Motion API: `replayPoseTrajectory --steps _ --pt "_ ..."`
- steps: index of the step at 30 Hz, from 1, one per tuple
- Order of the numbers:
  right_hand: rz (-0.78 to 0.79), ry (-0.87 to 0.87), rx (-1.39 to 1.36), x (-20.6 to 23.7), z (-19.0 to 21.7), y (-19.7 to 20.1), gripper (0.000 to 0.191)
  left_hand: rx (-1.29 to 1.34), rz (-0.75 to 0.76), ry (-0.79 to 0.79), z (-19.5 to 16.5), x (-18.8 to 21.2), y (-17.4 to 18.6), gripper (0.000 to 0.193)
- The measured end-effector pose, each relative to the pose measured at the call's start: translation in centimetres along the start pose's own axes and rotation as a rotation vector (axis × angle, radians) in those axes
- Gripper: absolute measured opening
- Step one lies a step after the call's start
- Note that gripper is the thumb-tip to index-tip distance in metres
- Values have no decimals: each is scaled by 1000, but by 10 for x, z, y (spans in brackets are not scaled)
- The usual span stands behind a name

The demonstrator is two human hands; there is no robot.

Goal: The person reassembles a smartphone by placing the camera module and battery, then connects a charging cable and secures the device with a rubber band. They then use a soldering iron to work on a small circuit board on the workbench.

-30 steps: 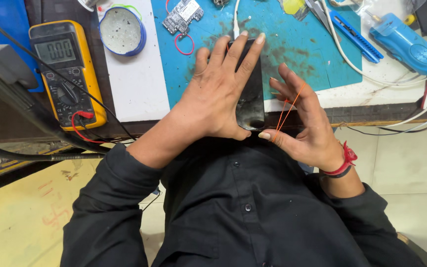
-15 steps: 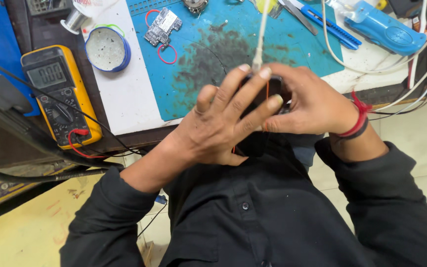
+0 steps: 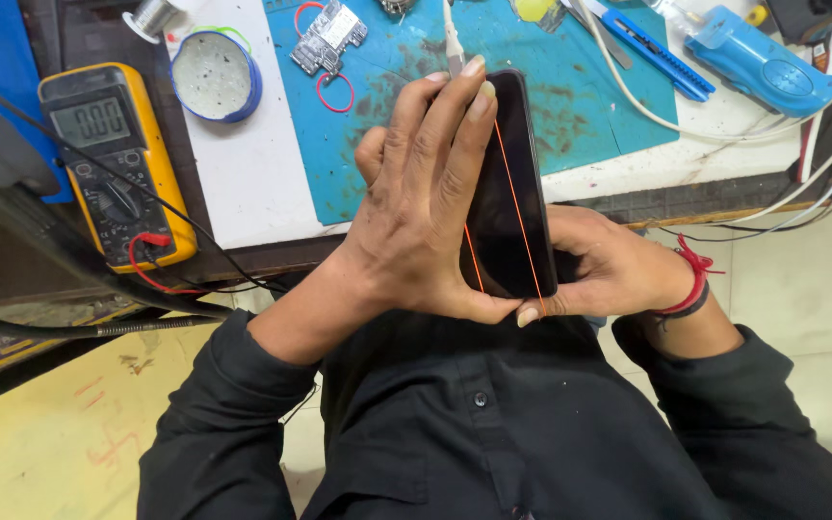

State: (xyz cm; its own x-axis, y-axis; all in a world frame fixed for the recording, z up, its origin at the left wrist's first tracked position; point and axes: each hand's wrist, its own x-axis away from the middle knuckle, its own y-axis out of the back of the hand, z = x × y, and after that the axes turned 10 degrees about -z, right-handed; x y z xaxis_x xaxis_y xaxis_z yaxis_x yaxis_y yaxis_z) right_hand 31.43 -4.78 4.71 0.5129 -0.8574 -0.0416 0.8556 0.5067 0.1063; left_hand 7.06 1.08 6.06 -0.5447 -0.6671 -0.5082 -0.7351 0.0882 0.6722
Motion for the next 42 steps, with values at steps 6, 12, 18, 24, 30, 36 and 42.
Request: replayPoseTrajectory --steps 6,12,18,24,30,36,42 --pt "8 59 3 -7 3 6 45 70 -8 -8 -5 -3 2 146" --pt "-29 169 168 -15 10 10 39 91 24 7 -3 -2 5 147" --pt "-129 232 387 -9 7 13 34 145 76 6 -4 -3 5 150" --pt "-685 107 -338 -3 -21 -29 32 214 58 -2 -11 -5 5 150" --pt "-949 144 -409 -16 -26 -22 28 145 230 -97 -16 -4 8 139" --pt "-706 121 -151 -24 -11 -1 40 134 217 -215 -17 0 6 137" --pt "-702 60 -171 -31 -1 -7 34 147 234 -194 -15 3 6 138"
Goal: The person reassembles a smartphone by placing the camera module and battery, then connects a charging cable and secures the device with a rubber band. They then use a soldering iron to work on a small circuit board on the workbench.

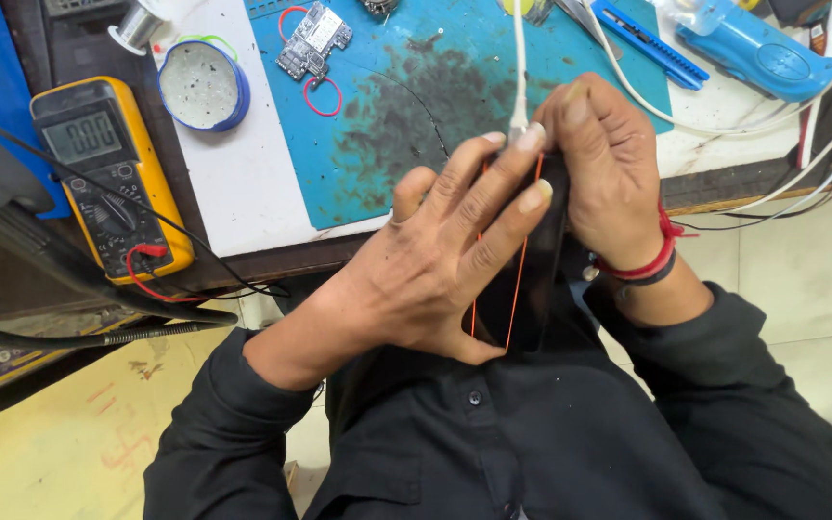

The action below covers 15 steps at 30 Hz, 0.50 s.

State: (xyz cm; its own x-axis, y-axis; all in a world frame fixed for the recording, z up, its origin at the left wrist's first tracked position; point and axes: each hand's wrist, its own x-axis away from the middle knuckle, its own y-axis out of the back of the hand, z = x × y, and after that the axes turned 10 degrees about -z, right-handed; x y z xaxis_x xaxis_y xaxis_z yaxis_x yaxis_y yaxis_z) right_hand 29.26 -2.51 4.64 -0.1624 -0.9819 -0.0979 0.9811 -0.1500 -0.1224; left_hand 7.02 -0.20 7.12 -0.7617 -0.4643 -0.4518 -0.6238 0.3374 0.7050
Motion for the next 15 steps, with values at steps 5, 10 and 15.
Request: replayPoseTrajectory --steps 5,10,15 --pt "179 -378 61 28 9 2 35 -117 -15 95 7 0 4 133" --pt "-120 -333 -7 38 5 25 29 -167 -102 138 13 11 -5 129" --pt "-461 97 520 -16 37 115 18 -139 -431 186 15 38 -22 120"
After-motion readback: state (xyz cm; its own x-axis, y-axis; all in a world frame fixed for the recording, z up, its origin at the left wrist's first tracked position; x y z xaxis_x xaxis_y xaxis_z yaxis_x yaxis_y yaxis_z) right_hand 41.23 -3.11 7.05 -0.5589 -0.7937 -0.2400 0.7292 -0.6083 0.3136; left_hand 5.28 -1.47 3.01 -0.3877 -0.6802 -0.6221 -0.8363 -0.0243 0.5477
